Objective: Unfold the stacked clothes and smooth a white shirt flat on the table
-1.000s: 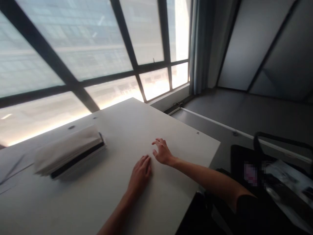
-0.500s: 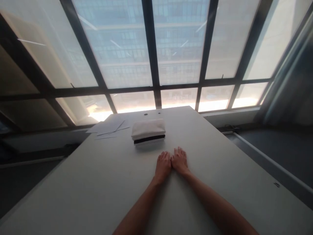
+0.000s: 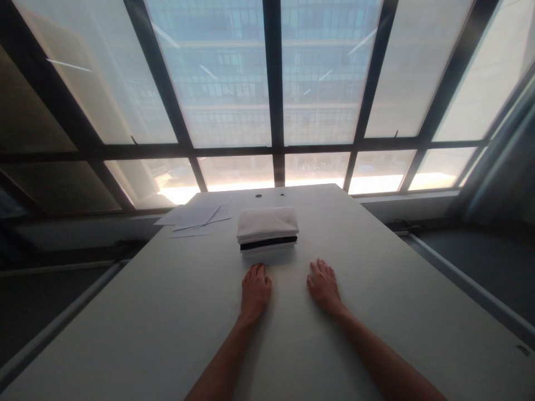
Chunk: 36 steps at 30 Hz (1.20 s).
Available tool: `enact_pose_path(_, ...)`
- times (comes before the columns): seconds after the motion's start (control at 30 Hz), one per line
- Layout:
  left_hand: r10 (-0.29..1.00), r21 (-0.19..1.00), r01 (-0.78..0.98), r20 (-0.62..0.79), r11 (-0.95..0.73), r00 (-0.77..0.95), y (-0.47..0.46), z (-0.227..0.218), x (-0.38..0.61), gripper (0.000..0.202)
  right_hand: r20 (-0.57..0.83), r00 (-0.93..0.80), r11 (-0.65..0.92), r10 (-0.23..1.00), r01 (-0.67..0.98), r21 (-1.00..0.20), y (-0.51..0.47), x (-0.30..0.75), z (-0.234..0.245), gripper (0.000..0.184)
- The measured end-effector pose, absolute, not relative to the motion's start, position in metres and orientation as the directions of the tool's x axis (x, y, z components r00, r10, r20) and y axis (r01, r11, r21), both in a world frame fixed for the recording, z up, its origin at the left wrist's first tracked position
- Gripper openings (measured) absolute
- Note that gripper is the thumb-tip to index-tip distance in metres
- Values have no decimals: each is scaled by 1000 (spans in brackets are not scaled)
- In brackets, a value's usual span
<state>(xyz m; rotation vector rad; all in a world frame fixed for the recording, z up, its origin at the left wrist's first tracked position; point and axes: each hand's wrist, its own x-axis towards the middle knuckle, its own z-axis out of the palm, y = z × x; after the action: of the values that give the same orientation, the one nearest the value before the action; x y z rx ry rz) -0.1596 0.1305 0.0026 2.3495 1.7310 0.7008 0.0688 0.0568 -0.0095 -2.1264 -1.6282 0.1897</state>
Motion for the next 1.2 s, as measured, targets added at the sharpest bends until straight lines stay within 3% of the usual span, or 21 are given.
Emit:
enact_pose_path(0.2, 945, 362, 889, 263, -282, 194, 130, 1, -156, 49, 135, 290, -221, 947, 899, -378, 51, 67, -1, 56)
enact_pose_path(0.63, 953, 294, 930, 269, -223, 143, 133, 2, -155, 46, 139, 260, -187, 956, 899, -395, 54, 69, -1, 57)
enact_pose_path(0.9, 965, 238, 968, 263, -82, 17, 140, 3, -157, 53, 125, 246, -172, 961, 887, -429, 55, 71, 0, 59)
enact_pose_path(1.2, 961, 339, 934, 276, -107, 10, 145, -6, -164, 62, 165, 265, -154, 950, 857, -492, 55, 74, -6, 60)
